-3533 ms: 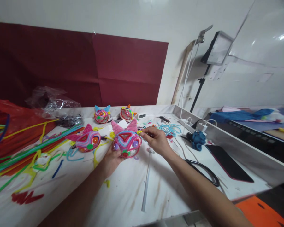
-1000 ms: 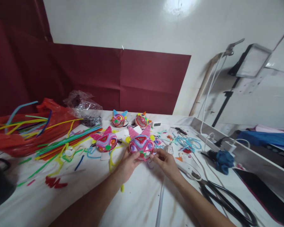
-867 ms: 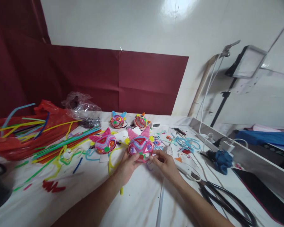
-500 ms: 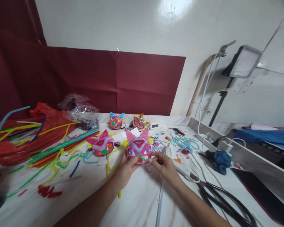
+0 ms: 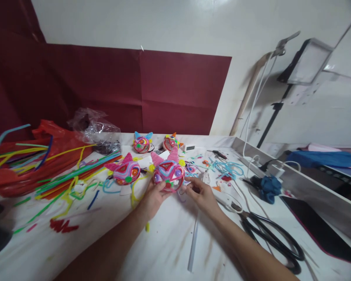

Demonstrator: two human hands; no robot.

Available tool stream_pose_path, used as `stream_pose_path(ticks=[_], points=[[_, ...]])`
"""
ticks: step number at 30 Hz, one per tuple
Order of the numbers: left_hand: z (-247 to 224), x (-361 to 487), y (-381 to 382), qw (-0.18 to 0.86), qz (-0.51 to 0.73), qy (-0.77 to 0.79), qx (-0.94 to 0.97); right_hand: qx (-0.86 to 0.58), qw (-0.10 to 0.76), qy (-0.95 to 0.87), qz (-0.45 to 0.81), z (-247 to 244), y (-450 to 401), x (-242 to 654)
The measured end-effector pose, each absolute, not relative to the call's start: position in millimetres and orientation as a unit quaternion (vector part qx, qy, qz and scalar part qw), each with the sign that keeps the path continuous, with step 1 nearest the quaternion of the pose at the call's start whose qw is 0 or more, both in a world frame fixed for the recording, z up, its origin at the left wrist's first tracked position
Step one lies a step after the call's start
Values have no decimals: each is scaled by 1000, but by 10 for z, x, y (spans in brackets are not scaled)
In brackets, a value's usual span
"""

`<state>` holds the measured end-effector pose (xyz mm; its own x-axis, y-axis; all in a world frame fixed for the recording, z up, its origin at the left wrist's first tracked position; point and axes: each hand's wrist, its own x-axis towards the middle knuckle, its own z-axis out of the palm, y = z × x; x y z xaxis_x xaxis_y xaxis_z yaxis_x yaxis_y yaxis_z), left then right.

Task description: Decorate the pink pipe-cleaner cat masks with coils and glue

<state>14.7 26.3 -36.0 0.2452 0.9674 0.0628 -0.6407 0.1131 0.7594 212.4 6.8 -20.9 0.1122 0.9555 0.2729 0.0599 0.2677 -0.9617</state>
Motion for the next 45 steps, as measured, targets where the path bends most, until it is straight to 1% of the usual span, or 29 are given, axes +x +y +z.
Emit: stream_pose_path(ticks=[12,19,28,45], points=[[-328,44,354,732,574,237,279,-472,578,-527,407,-104,68,2200],[-307,18,356,716,589,251,280,-472,576,-515,425,-21,31,2276],[-252,45,354,697,602,289,260,-459,574,-502,456,-73,92,2278],[-138,14,335,705,582,318,252,-414,567,-504,504,-212,117,2234]])
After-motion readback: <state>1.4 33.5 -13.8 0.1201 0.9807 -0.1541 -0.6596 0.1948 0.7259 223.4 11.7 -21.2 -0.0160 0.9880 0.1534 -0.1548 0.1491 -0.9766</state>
